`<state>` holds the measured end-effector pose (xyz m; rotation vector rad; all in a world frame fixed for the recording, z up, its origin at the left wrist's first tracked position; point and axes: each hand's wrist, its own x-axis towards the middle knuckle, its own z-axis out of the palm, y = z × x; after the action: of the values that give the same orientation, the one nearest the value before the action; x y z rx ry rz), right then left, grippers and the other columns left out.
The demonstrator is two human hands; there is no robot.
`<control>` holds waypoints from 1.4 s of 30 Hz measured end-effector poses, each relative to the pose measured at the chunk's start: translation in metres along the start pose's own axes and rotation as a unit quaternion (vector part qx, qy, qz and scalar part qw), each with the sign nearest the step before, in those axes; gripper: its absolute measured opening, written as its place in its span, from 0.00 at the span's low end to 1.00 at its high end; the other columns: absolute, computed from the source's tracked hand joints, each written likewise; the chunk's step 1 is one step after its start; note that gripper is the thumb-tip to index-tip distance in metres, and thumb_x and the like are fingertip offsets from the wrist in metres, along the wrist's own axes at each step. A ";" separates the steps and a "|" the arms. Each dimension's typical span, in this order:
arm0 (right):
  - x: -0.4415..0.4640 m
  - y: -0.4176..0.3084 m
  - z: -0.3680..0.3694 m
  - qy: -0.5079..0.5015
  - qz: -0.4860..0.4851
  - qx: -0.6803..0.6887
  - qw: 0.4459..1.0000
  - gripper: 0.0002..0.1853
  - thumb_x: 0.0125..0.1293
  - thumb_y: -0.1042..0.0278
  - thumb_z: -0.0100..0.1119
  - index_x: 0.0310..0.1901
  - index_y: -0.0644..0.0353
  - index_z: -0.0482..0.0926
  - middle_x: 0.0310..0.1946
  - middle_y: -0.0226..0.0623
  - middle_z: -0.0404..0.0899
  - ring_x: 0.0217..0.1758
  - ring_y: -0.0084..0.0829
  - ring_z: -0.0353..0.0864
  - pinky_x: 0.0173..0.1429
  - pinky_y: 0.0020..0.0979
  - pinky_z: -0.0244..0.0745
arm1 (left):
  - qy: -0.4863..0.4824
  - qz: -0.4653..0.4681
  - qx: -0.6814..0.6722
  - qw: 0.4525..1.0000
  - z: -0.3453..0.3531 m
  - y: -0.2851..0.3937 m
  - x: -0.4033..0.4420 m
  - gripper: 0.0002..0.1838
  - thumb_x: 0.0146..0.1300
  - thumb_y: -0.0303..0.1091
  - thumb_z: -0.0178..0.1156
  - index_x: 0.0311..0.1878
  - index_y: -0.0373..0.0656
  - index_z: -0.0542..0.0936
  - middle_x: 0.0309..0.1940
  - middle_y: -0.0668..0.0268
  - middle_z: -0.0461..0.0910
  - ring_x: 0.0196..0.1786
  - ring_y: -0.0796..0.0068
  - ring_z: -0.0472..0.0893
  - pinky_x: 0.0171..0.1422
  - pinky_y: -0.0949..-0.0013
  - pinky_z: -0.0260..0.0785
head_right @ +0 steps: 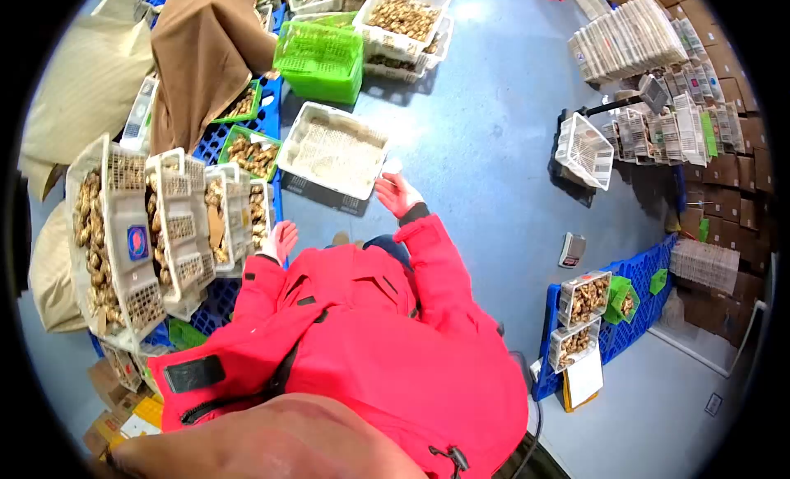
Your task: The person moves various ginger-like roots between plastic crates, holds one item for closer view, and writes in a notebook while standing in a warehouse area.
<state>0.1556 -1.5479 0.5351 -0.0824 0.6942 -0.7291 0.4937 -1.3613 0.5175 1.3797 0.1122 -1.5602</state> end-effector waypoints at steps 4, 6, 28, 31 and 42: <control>-0.059 -0.101 -0.055 0.142 -0.104 0.035 0.984 0.19 0.66 0.59 0.45 0.55 0.59 0.67 0.51 0.39 0.72 0.48 0.31 0.74 0.48 0.32 0.72 | -0.089 -0.017 0.116 0.989 0.138 0.030 0.049 0.26 0.62 0.47 0.49 0.57 0.39 0.66 0.55 0.58 0.69 0.56 0.66 0.70 0.59 0.65 0.63; -0.077 -0.132 -0.084 0.204 -0.154 0.079 0.964 0.19 0.65 0.61 0.45 0.56 0.58 0.67 0.52 0.38 0.71 0.50 0.32 0.74 0.50 0.33 0.71 | -0.143 -0.032 0.139 0.979 0.182 0.024 0.088 0.27 0.61 0.48 0.50 0.57 0.39 0.66 0.53 0.59 0.71 0.54 0.67 0.72 0.57 0.66 0.65; 0.184 -0.636 -0.099 0.127 -0.087 0.024 0.988 0.21 0.66 0.57 0.46 0.57 0.57 0.65 0.55 0.36 0.69 0.52 0.30 0.71 0.49 0.32 0.71 | 0.109 -0.066 0.096 0.987 0.439 0.040 0.379 0.15 0.60 0.48 0.51 0.37 0.47 0.75 0.27 0.72 0.75 0.26 0.78 0.72 0.28 0.73 0.65; 0.225 -0.693 -0.086 0.136 -0.060 0.031 0.988 0.20 0.66 0.57 0.46 0.56 0.57 0.66 0.55 0.37 0.69 0.52 0.29 0.71 0.49 0.32 0.71 | 0.066 -0.062 0.135 0.987 0.472 0.057 0.392 0.14 0.61 0.48 0.49 0.31 0.49 0.75 0.18 0.74 0.71 0.16 0.80 0.67 0.18 0.76 0.59; 0.458 -0.874 0.041 0.078 -0.017 -0.170 0.982 0.21 0.64 0.59 0.47 0.54 0.63 0.66 0.50 0.42 0.73 0.51 0.32 0.73 0.49 0.30 0.71 | 0.051 0.010 -0.009 0.999 0.632 0.170 0.447 0.23 0.61 0.50 0.50 0.53 0.45 0.70 0.48 0.65 0.75 0.46 0.74 0.75 0.48 0.70 0.68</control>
<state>-0.0861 -2.5050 0.5759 -0.3525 0.9662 -0.6485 0.2482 -2.1133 0.4701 1.4411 0.1734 -1.4687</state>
